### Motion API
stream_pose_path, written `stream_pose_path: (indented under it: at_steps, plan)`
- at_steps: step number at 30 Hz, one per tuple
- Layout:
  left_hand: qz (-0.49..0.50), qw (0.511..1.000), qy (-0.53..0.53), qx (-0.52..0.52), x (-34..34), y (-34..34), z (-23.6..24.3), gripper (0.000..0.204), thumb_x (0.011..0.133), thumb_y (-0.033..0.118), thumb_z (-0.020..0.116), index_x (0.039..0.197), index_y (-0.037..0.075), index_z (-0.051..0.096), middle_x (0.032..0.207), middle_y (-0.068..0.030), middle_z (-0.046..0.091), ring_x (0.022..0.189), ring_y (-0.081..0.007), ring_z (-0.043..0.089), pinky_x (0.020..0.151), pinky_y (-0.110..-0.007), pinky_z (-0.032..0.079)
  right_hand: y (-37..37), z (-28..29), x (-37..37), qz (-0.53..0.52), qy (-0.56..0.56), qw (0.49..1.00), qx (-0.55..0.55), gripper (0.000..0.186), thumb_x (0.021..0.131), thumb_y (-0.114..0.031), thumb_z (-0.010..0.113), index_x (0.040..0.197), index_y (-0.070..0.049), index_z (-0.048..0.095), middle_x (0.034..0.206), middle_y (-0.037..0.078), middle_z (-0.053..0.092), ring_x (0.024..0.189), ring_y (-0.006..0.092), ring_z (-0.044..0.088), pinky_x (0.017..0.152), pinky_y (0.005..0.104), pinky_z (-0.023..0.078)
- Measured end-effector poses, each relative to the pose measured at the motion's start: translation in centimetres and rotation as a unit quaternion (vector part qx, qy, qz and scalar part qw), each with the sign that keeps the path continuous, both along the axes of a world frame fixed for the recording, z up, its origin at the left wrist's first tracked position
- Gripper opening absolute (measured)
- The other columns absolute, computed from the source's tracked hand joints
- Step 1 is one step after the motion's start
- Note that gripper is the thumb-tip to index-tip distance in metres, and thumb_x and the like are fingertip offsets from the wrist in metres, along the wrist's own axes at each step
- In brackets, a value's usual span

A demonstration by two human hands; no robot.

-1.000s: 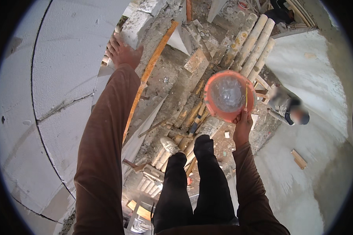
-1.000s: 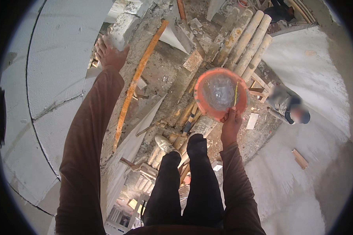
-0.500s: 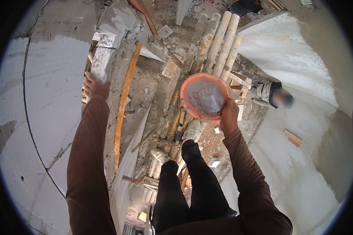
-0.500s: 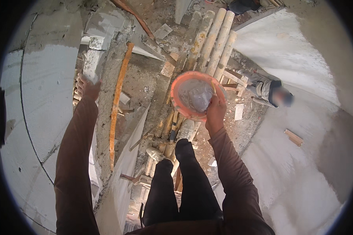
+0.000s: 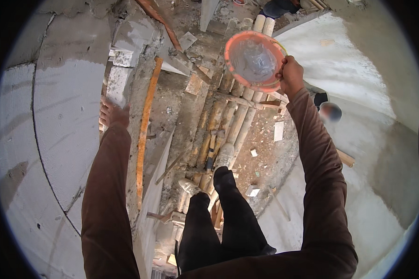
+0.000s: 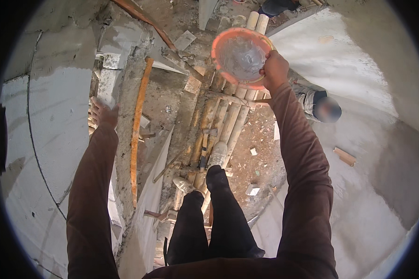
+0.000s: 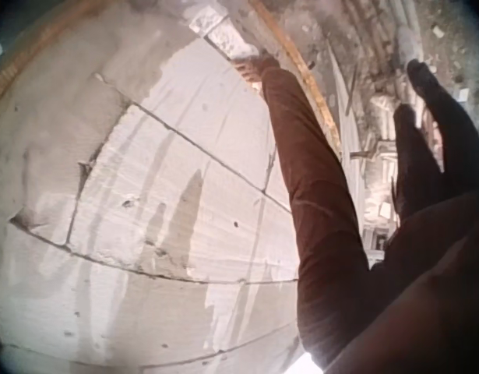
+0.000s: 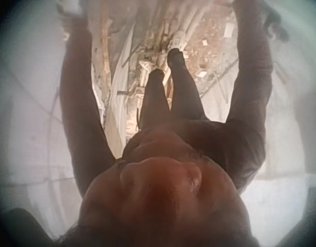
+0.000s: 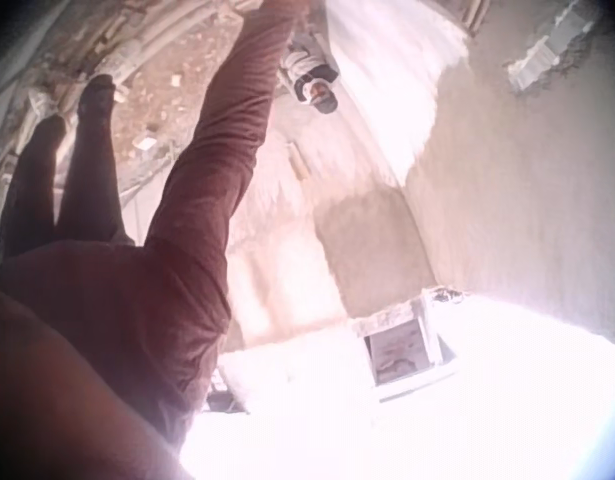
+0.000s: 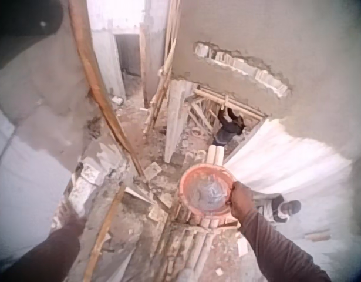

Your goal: The person receives a bucket of cement from an assistant, mixes it while adding water using a trowel, and applies the cement onto the wall structure with the trowel.

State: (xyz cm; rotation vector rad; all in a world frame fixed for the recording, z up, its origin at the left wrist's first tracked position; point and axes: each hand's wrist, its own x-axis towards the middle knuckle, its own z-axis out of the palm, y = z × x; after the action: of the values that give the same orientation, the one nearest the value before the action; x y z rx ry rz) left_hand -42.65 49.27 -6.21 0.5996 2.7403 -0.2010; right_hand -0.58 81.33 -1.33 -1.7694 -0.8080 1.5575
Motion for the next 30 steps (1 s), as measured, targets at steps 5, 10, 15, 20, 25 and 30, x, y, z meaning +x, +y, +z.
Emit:
stream_pose_path:
  at_steps: [5, 10, 15, 20, 25, 30]
  plan:
    - [-0.011, 0.998, 0.049, 0.025, -0.7, -1.6, -0.5, 0.116, 0.077, 0.048, 0.078, 0.156, 0.014, 0.0, 0.159, -0.018, 0.017, 0.146, -0.0396, 0.017, 0.116, -0.057, 0.013, 3.7, -1.4, -3.1, -0.045, 0.024, 0.999, -0.02, 0.018, 0.096, -0.019, 0.046, 0.081, -0.008, 0.049, 0.058, -0.001, 0.033, 0.049, 0.0127, 0.032, 0.049, 0.0312, 0.033]
    - [-0.026, 0.999, 0.036, 0.013, -1.2, -1.4, -1.5, 0.117, 0.077, 0.052, 0.076, 0.156, 0.012, -0.001, 0.16, -0.0196, 0.016, 0.147, -0.0419, 0.014, 0.117, -0.056, 0.014, 6.9, -7.1, 0.5, -0.025, 0.092, 0.995, -0.011, 0.019, 0.095, -0.015, 0.05, 0.085, -0.001, 0.056, 0.066, 0.003, 0.046, 0.054, 0.0147, 0.044, 0.054, 0.0353, 0.046]
    - [-0.039, 0.999, 0.006, 0.012, -0.6, -0.4, -1.8, 0.122, 0.076, 0.061, 0.073, 0.155, 0.005, -0.002, 0.158, -0.0246, 0.015, 0.146, -0.0436, 0.015, 0.117, -0.055, 0.014, 8.9, -13.1, 9.5, 0.115, -0.135, 0.966, 0.186, 0.022, 0.096, -0.017, 0.053, 0.102, 0.003, 0.062, 0.082, 0.01, 0.061, 0.071, 0.0203, 0.061, 0.069, 0.0366, 0.053]
    - [-0.049, 0.997, 0.041, -0.032, -3.7, -3.5, -0.1, 0.124, 0.077, 0.06, 0.073, 0.154, 0.003, -0.007, 0.157, -0.0281, 0.013, 0.145, -0.0455, 0.014, 0.116, -0.056, 0.014, -7.1, -19.3, 8.8, 0.107, -0.312, 0.944, -0.013, 0.048, 0.09, -0.042, 0.056, 0.095, 0.005, 0.069, 0.091, 0.022, 0.071, 0.088, 0.0333, 0.067, 0.081, 0.0409, 0.049]
    - [-0.116, 0.99, 0.079, -0.006, -5.1, -3.3, -2.4, 0.122, 0.078, 0.069, 0.067, 0.151, -0.004, 0.002, 0.146, -0.0363, 0.025, 0.138, -0.0481, 0.025, 0.112, -0.056, 0.024, -27.4, -26.6, 11.7, 0.312, -0.229, 0.899, -0.206, 0.047, 0.089, -0.047, 0.059, 0.103, -0.003, 0.072, 0.102, 0.021, 0.071, 0.102, 0.0362, 0.065, 0.09, 0.0423, 0.049]
    - [-0.199, 0.975, 0.098, -0.018, -5.0, -5.0, -7.5, 0.096, 0.087, 0.06, 0.06, 0.146, -0.005, 0.021, 0.135, -0.0322, 0.039, 0.115, -0.045, 0.05, 0.098, -0.053, 0.039, -42.1, -36.3, 12.4, 0.461, -0.263, 0.833, -0.157, 0.054, 0.082, -0.053, 0.066, 0.099, -0.003, 0.072, 0.104, 0.021, 0.07, 0.101, 0.036, 0.065, 0.09, 0.0414, 0.049]
